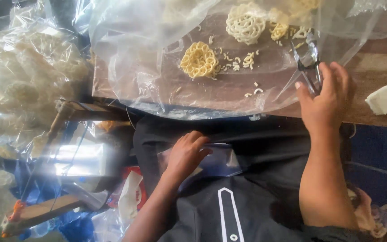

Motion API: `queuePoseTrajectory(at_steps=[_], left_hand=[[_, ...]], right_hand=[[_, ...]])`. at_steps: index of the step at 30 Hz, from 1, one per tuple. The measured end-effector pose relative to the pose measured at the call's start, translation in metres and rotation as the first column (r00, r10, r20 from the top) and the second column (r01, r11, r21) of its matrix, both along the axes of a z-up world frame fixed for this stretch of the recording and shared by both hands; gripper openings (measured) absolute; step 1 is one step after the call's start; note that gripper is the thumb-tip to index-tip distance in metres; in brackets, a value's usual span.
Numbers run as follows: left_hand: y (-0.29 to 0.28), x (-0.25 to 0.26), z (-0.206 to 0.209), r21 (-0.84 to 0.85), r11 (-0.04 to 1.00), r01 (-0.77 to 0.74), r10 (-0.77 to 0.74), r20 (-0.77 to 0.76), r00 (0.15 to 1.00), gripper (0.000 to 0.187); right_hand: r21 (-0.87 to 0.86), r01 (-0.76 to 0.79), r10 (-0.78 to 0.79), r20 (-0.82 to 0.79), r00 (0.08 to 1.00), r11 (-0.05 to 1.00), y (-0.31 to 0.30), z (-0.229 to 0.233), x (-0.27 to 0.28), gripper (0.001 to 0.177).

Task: Bagging individual crackers into plastic bags and sealing them with a manual heat sealer.

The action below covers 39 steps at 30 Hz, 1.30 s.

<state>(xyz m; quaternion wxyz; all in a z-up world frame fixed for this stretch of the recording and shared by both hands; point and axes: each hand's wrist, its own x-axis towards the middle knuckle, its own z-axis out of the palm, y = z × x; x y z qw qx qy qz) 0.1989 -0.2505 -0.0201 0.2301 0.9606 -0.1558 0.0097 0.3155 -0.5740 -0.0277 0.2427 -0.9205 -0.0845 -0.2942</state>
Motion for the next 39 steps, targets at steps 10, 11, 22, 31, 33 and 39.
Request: queuePoseTrajectory(at_steps=[10, 11, 22, 31, 33, 39], left_hand=[[0.007, -0.01, -0.01, -0.108, 0.993, -0.051, 0.074, 0.219, 0.973, 0.015], [0.008, -0.01, -0.008, -0.12, 0.991, -0.064, 0.09, 0.22, 0.971, 0.015], [0.011, -0.011, 0.004, -0.307, 0.932, 0.194, -0.129, 0.218, 0.967, 0.01], [0.015, -0.031, 0.007, -0.183, 0.967, 0.178, -0.174, 0.037, 0.984, 0.004], [0.017, -0.033, 0.009, -0.171, 0.97, 0.176, -0.173, 0.032, 0.984, 0.005], [0.01, -0.031, 0.007, -0.14, 0.958, 0.25, -0.256, -0.021, 0.967, 0.006]], right_hand=[[-0.15, -0.063, 0.05, -0.086, 0.995, 0.987, -0.039, -0.038, 0.016, 0.046], [-0.162, -0.076, 0.063, -0.084, 0.995, 0.984, -0.046, -0.033, 0.012, 0.046], [-0.345, -0.24, 0.204, -0.137, 0.969, 0.908, 0.01, 0.01, -0.013, 0.045], [-0.255, -0.291, 0.268, -0.123, 0.956, 0.922, 0.118, -0.033, 0.038, 0.048], [-0.253, -0.277, 0.25, -0.132, 0.959, 0.927, 0.127, -0.028, 0.041, 0.046], [-0.248, -0.205, 0.143, -0.247, 0.958, 0.947, 0.145, -0.014, 0.04, 0.055]])
